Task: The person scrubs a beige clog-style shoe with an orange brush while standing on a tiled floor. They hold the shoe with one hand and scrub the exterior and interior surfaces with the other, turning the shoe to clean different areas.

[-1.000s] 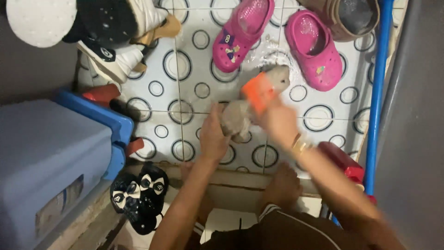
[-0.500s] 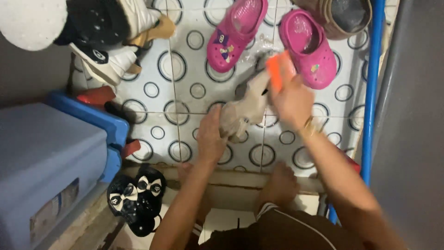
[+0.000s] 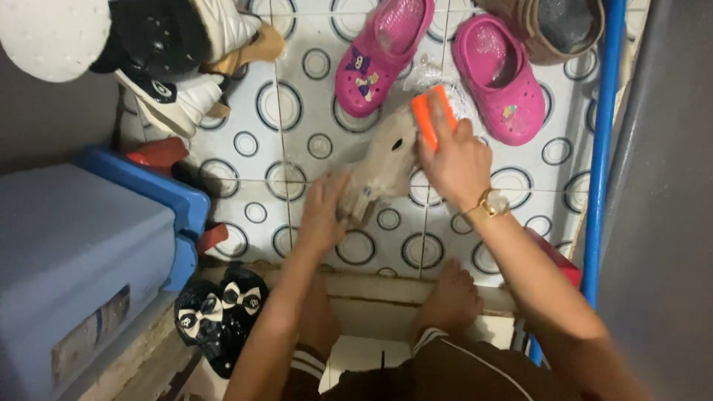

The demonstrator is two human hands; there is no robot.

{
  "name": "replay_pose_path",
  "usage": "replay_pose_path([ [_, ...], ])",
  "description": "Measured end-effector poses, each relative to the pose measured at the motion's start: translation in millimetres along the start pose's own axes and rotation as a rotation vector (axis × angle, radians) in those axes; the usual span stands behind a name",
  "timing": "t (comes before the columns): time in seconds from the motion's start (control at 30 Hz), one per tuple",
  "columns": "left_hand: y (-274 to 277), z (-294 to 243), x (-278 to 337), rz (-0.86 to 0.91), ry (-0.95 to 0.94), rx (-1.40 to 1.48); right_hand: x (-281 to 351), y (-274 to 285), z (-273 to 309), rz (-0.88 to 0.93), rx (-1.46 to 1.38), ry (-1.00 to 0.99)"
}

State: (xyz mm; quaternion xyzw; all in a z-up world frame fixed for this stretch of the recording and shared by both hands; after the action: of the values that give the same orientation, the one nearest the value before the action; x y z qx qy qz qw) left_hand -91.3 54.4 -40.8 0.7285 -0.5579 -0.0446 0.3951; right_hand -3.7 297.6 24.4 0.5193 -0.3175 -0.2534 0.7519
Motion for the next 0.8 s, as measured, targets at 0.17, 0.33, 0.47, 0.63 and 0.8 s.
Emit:
replay_pose_path([
  [0.17,29,-57,-45,0.187,0.207,0.165,17,-16,21,0.007,0.066,0.006],
  [0.33,-17,-56,-94,-0.007,0.236,0.174,40,-30,29,0.075,0.159,0.037],
  [0.47,-56,-56,-72,-0.07,0.353,0.15,20,-32,-11,0.08,0.045,-0.077],
  [0.63,-42,-85,-83,-0.11,0.364,0.11,22,-18,-16,0.086,0.011,-0.186],
  [0.8,-27,-89,-80,-0.084,0.326,0.094,35,-41,-10,0.212,-0.008,-0.185],
])
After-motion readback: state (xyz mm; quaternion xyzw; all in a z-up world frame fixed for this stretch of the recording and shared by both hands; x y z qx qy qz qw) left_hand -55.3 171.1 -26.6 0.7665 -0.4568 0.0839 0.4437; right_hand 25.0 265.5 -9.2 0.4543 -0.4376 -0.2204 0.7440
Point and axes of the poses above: each hand's wrist, its own x-axis away from the middle knuckle, its own y-axis out of the back of the hand, z = x × y, the point moved 10 cm from there along -x, towards the middle knuckle, and after that the axes turned 7 degrees about -y, right-handed, at the moved point
